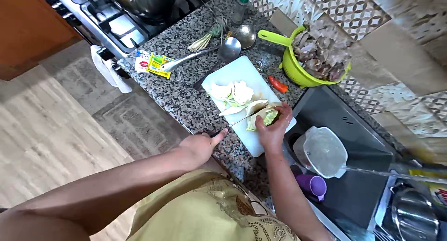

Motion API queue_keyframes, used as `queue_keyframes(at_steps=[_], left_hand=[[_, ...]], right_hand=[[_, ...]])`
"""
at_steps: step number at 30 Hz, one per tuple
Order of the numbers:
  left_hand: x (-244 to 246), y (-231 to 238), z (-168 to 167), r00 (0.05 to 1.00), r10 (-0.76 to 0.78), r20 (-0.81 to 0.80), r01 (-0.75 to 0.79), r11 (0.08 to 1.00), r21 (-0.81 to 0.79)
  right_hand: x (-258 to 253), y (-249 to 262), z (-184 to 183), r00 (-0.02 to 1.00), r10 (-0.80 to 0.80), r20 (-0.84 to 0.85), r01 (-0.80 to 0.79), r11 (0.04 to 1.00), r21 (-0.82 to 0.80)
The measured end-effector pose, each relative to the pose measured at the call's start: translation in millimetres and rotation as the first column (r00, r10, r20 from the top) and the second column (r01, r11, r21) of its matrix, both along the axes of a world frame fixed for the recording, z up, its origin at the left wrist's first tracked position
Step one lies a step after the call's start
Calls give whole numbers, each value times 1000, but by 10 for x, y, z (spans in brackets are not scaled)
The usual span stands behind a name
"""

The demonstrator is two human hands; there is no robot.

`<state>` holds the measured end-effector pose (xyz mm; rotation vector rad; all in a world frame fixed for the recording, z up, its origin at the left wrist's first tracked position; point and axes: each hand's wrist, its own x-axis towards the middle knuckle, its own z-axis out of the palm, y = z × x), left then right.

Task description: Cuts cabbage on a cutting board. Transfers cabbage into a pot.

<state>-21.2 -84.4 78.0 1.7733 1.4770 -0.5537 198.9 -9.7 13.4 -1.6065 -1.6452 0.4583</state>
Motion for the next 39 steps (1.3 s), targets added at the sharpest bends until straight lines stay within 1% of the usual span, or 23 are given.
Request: queue_keyframes(at_steps=[2,4,7,9,10,12,14,15,16,17,18,20,21,23,25,27,29,32,35,37,39], left_hand=[[-80,-38,1,998,36,47,-36,999,2],[-198,-10,-40,984,70,165,-75,997,25],[-446,52,-81,929,89,359,-101,995,13],[-557,-2,-94,901,93,424,-129,990,57],[-599,-49,-79,887,106,449,-158,984,81],[-706,-149,-29,842,156,517,-247,963,112],[-846,-207,7,789,209,578,-349,926,142],[-923,-218,11,767,228,600,-393,906,158],[-1001,-221,22,752,248,610,-428,888,167],[-1074,-218,25,746,261,612,-456,871,184],[-1139,-216,21,744,270,611,-478,854,205],[-1253,-215,-25,735,278,618,-512,825,237],[-1305,-217,-61,725,287,626,-532,811,244],[-1397,-224,-139,708,317,631,-565,790,238],[-1480,-235,-242,694,340,635,-585,780,222],[-1557,-249,-302,687,357,633,-593,779,204],[-1624,-259,-327,681,371,632,-600,778,189],[-1714,-244,-345,678,391,623,-607,775,174],[-1748,-204,-315,679,400,616,-612,771,174],[-1736,-174,-311,697,384,605,-598,777,197],[-1692,-161,-312,715,365,597,-582,784,217]], right_hand=[[48,8,12,999,38,-21,-38,999,-18],[145,30,59,990,121,-78,-127,989,-71],[330,76,98,953,254,-164,-274,955,-115],[399,120,158,929,313,-198,-344,927,-151],[404,154,223,926,321,-201,-355,921,-163],[359,251,430,940,310,-143,-331,930,-158],[243,381,727,956,294,8,-287,940,-186],[156,448,881,944,315,102,-284,929,-237],[50,535,1012,910,368,189,-301,902,-309],[-72,655,1094,853,438,284,-306,860,-408],[-183,778,1112,771,514,375,-289,808,-513],[-325,968,1016,597,647,475,-251,712,-655],[-351,1040,946,535,682,499,-242,689,-683],[-351,1124,862,476,712,516,-248,672,-698],[-306,1163,854,469,725,504,-245,656,-714],[-250,1161,855,498,719,484,-208,642,-738],[-216,1138,898,565,700,437,-200,630,-750],[-134,1204,1022,691,643,330,-244,638,-731],[-164,1370,1174,779,557,289,-240,691,-682],[-241,1525,1194,787,526,324,-216,725,-653],[-392,1624,1167,804,452,387,-143,778,-612]])
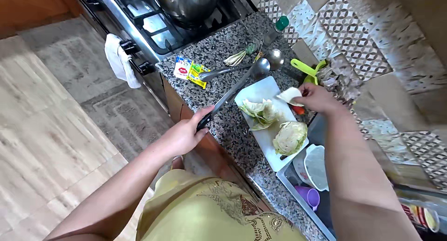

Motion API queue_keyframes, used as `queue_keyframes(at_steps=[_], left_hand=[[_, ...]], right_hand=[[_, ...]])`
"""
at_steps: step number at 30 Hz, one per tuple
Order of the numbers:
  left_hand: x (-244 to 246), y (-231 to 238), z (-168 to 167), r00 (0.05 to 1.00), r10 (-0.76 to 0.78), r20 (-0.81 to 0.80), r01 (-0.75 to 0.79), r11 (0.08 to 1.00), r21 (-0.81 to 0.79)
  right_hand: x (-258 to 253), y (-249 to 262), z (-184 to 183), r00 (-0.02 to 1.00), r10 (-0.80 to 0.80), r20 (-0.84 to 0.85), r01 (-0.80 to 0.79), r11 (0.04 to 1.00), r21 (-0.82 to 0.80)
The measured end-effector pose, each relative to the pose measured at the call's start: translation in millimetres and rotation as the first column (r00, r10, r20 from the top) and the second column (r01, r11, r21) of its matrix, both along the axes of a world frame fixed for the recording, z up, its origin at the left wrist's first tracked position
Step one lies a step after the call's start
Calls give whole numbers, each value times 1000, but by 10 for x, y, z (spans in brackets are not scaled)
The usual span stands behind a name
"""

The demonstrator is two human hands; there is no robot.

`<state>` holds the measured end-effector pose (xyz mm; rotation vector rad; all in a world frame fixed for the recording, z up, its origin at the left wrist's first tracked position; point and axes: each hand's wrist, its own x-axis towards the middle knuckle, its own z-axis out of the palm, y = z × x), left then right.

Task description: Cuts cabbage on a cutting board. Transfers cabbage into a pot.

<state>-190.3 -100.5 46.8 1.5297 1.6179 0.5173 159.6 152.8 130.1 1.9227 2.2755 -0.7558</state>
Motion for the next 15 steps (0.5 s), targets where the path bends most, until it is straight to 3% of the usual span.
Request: queue_keyframes(at_steps=[5,8,11,15], left_hand=[[125,-15,-6,998,-56,13,56,998,-12],[179,-42,-39,996,-87,0,87,996,-16],[264,-46,-47,995,-98,-2,98,994,-37],[398,-14,22,990,-140,29,141,989,-40]], right_hand=[[-101,-83,-168,973,-155,-169,188,961,201],[231,-421,-183,973,-204,-111,207,978,15],[635,-814,-326,895,-438,-82,401,872,-279],[976,-1265,-459,721,-559,-409,461,828,-320]])
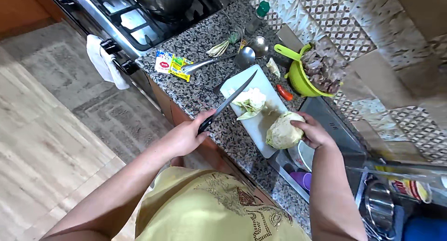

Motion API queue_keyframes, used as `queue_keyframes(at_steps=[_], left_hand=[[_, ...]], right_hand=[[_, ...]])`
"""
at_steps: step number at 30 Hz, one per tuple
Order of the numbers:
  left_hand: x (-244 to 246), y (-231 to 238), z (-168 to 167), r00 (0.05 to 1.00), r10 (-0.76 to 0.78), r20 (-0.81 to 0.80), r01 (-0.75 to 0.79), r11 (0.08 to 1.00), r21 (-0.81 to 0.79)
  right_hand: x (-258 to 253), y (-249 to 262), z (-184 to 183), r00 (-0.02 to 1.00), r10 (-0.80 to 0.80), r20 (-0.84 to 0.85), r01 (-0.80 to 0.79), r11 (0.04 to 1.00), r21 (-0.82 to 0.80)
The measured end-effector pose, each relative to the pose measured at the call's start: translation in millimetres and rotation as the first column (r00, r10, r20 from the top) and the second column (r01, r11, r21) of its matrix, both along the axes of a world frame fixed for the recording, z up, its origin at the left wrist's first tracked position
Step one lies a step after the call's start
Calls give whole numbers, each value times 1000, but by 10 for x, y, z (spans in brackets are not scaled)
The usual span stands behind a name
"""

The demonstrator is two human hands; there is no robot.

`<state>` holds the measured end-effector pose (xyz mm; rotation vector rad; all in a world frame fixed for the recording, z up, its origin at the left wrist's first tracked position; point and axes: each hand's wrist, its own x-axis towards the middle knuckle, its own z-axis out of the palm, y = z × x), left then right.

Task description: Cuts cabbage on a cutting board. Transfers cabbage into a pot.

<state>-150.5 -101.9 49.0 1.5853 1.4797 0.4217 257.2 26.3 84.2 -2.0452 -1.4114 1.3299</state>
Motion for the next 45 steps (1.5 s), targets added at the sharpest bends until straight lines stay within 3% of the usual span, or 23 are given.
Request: queue_keyframes(at_steps=[4,8,11,16,19,22,24,26,29,33,38,45], left_hand=[[161,42,16,999,-39,2,38,999,27],[335,69,80,994,-106,-20,106,993,49],[484,43,291,994,-103,-34,103,995,7],[643,14,181,988,-132,-78,134,991,13],[797,14,204,980,-174,-96,174,985,-7],[979,-1,251,970,-207,-129,204,978,-36],[1105,-36,381,960,-226,-169,219,974,-57],[1207,-69,456,945,-246,-217,249,969,-15],[1333,-87,398,935,-236,-264,277,952,131],[1458,-10,428,893,-250,-374,310,944,110],[1545,-16,592,789,-289,-543,330,944,-23],[1536,-46,888,723,-368,-585,297,930,-217]], right_hand=[[275,-338,-209,948,-69,-310,128,976,175],[321,-466,-260,920,-99,-379,187,961,203],[282,-457,-234,929,-108,-353,180,968,177],[85,-399,-180,932,-290,-219,294,956,-13],[9,-489,-161,961,-222,-166,216,975,-55],[161,-602,-222,999,-34,29,30,988,150],[283,-621,-261,965,92,246,-185,903,387],[264,-593,-267,930,151,335,-314,800,511],[7,-546,-320,946,177,270,-302,779,549],[-291,-528,-464,983,53,173,-151,766,625],[-334,-550,-489,989,29,144,-116,758,642],[-317,-485,-459,995,37,94,-86,799,595]])
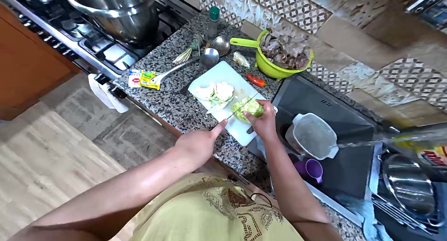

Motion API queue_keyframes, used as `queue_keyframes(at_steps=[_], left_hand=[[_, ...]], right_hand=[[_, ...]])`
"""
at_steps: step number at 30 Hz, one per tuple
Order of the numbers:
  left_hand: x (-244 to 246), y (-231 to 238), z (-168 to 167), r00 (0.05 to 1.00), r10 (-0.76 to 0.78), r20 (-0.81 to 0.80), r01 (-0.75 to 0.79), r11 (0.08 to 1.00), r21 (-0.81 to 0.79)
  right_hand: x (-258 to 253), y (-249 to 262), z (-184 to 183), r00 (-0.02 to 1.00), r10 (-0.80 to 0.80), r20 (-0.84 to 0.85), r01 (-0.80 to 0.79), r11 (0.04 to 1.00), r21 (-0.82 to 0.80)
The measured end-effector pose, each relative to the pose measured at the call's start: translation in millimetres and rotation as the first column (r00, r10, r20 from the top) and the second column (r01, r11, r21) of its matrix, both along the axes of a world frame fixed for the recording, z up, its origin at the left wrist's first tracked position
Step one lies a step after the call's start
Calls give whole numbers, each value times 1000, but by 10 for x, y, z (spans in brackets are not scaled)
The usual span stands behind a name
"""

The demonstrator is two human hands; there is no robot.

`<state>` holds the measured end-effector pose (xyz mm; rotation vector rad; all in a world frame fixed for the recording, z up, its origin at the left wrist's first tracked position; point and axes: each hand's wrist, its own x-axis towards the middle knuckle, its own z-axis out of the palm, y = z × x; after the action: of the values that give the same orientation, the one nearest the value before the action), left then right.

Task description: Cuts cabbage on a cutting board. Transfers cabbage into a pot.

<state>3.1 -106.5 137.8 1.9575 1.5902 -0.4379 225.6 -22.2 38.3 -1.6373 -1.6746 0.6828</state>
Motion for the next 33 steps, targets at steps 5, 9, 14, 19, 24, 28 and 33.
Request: queue_keyframes(at_steps=[5,9,14,19,24,28,33], left_hand=[[276,365,-135,1000,-15,19,15,1000,-9],[7,120,-199,999,-30,-36,29,999,-32],[174,424,-390,1000,-20,20,22,993,-113],[25,490,-796,995,-76,66,80,995,-60],[-377,557,-731,989,-147,23,147,989,21],[-534,720,-649,974,-225,5,219,954,203],[-387,455,-426,952,-27,303,-30,983,180]], right_hand=[[21,10,-30,1000,9,-11,-9,1000,22],[26,59,-65,999,-10,-44,12,999,41],[32,68,-75,999,52,-1,-52,998,42],[29,82,-134,995,-31,-91,31,999,5],[-5,109,-61,994,-55,-98,50,997,-58],[-2,114,17,992,-73,-105,61,991,-117],[-219,96,23,977,-131,-168,120,990,-73]])
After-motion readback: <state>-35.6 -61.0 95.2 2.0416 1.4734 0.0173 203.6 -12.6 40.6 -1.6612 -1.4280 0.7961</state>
